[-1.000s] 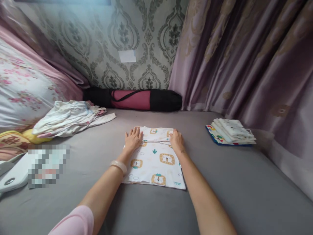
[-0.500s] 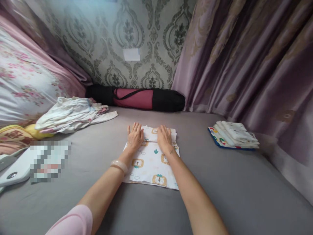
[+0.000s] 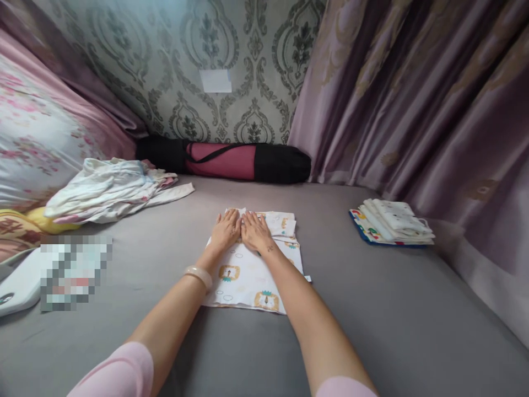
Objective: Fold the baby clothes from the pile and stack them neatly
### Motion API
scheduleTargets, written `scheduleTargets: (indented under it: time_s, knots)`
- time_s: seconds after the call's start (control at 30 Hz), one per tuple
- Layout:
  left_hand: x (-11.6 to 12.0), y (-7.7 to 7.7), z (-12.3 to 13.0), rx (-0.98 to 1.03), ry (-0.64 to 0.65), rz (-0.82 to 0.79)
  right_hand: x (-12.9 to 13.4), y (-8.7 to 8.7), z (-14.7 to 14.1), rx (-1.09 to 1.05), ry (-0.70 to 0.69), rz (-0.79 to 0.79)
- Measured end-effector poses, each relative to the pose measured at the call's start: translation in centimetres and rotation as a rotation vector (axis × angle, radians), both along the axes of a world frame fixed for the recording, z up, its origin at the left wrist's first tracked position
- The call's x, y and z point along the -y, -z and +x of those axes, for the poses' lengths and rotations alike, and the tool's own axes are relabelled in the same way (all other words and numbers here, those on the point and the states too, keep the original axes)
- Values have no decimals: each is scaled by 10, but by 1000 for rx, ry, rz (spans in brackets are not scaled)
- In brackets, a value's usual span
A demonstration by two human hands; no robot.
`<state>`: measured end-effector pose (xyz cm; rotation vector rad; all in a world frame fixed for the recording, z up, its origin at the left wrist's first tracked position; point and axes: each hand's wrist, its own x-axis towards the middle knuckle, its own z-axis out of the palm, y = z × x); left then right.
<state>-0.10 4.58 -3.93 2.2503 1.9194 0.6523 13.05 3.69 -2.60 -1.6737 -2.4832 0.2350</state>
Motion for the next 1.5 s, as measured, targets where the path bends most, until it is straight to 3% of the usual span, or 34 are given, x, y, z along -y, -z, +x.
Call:
scheduleTargets:
  time_s: [0.63,1.03,1.5]
  knots:
    - [-5,10,1,-90,-51,-33,13,7,56,54,421,39]
    - [-8,7,-1,-55,-48,-118,17,11,98,4,426,33]
    - [-12,5,-10,5,-1,-181,26,10,122,-1,463,-38]
